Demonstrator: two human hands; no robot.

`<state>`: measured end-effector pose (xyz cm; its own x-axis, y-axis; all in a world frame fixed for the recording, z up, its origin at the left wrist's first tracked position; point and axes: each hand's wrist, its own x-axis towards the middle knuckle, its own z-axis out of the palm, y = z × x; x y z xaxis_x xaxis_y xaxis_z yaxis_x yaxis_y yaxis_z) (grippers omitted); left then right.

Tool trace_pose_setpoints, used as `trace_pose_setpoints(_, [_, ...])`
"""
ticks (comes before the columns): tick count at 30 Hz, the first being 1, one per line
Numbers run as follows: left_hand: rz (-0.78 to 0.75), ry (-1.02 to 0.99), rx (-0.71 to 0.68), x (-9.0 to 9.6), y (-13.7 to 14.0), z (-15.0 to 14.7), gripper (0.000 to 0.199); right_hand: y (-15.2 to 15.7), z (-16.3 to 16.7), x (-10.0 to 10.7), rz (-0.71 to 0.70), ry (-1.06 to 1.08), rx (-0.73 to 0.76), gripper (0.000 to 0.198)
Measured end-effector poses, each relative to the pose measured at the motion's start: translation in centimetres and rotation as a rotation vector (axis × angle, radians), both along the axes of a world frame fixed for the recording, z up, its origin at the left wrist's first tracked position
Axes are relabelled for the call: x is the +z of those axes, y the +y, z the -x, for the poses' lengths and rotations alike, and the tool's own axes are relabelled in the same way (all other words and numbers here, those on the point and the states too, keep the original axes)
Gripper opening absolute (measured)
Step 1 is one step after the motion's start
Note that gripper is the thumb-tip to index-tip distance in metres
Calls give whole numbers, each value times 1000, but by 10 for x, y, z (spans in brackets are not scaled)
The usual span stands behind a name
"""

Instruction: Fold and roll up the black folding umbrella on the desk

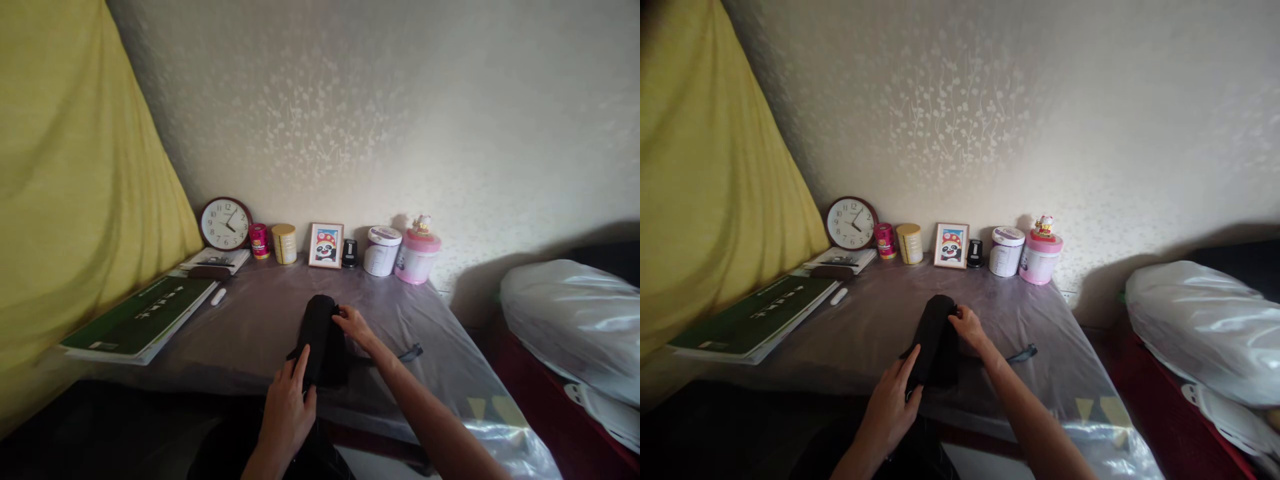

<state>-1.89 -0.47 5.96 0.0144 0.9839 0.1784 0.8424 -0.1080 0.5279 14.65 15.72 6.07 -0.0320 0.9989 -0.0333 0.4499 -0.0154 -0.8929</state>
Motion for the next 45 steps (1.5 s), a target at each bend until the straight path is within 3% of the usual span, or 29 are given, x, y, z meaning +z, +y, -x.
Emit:
trace_pose_setpoints(11, [-8,-13,8,-4,1,0,62,-14,19,14,121,187,31,37])
trace_pose_setpoints(21, [-28,40,16,-4,0,-3,63,-19,13,9,160,281,6,26])
trace_pose_setpoints(29, [-30,247,30,4,-6,-18,65,-16,13,-14,89,228,-103,29])
trace_pose_setpoints(37, [-68,504,95,2,-11,-42,72,-21,23,-13,-32,78,-137,49])
trace_pose_setpoints(41, [-33,485,132,8,-11,-49,68,-23,44,-12,-79,-32,-162,63])
trace_pose_setpoints(45, [68,310,90,15,-11,-43,74,-27,60,-9,-113,-155,-212,68])
